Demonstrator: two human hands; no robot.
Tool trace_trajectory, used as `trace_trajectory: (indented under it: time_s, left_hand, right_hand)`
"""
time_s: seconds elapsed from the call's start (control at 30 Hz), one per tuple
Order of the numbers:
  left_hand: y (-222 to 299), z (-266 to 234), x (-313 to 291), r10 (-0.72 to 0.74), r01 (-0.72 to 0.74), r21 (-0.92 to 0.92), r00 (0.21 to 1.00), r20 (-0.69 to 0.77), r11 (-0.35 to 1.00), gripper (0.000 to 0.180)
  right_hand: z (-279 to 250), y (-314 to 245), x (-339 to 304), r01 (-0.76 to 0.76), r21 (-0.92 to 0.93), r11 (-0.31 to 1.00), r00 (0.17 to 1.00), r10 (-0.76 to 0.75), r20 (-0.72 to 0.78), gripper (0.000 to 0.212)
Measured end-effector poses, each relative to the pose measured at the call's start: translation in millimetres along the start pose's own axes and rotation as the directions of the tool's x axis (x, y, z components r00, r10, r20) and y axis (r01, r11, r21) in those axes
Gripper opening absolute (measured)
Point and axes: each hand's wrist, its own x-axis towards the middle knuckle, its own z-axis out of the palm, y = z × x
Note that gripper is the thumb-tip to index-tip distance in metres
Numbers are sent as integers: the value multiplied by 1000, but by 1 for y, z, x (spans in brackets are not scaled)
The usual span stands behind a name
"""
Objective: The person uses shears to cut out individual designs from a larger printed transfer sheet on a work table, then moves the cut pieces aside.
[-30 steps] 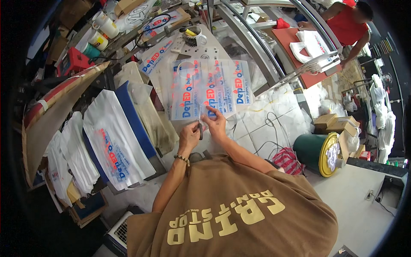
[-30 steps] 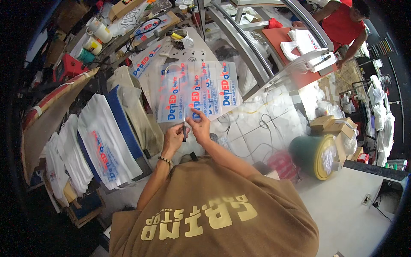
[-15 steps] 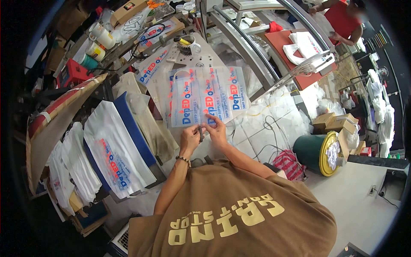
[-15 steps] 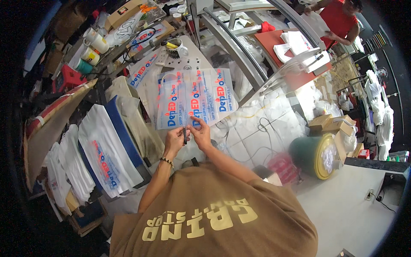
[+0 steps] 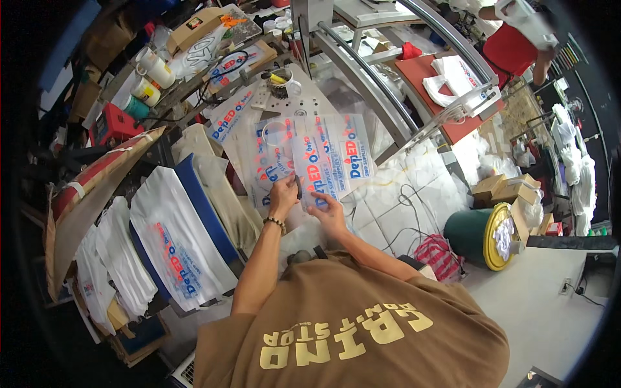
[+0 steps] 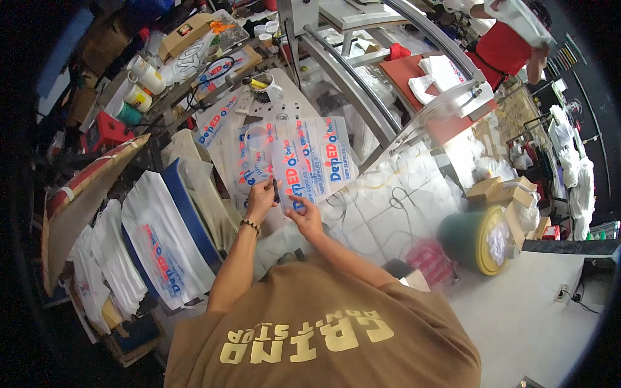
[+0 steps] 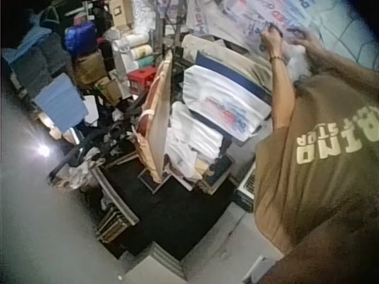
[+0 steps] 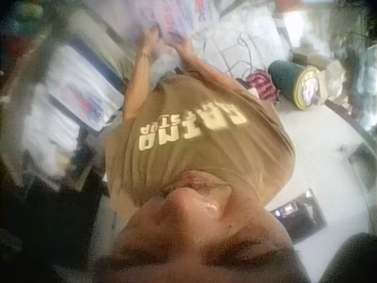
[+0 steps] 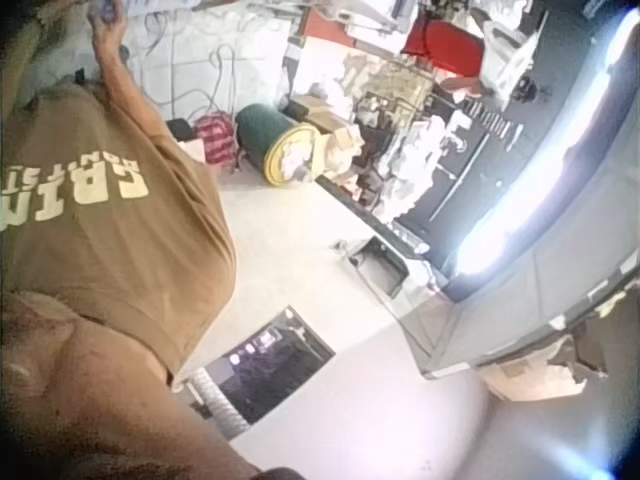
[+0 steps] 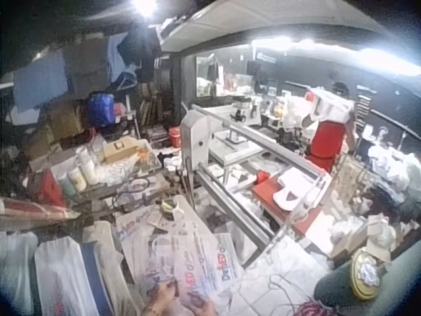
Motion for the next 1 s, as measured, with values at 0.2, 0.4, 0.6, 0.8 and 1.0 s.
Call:
trace_trajectory:
  time_s: [0.2, 0.4, 0.6, 0.8, 1.0]
  left_hand:
    - [3, 11, 35, -61, 61, 31, 998, 17, 998, 28]
    - [-18, 20, 47, -48, 48, 179, 999, -4, 983, 24]
    - [-45, 26, 30, 185, -156, 324, 981, -60, 933, 27]
    - [7, 20, -60, 197, -177, 249, 979, -59, 952, 30]
    - [25, -112, -142, 295, -288, 64, 919, -262, 955, 30]
  right_hand:
    - [-11, -6, -10, -37, -84, 996, 999, 36, -6, 52]
    - [-19, -10, -16, -164, -128, 978, 985, 155, -81, 51]
    - [-17, -24, -29, -307, 88, 948, 952, 305, 37, 51]
    - [-77, -66, -28, -706, -34, 708, 525, 555, 646, 51]
    - [-96, -73, 53, -308, -454, 836, 828, 471, 304, 32]
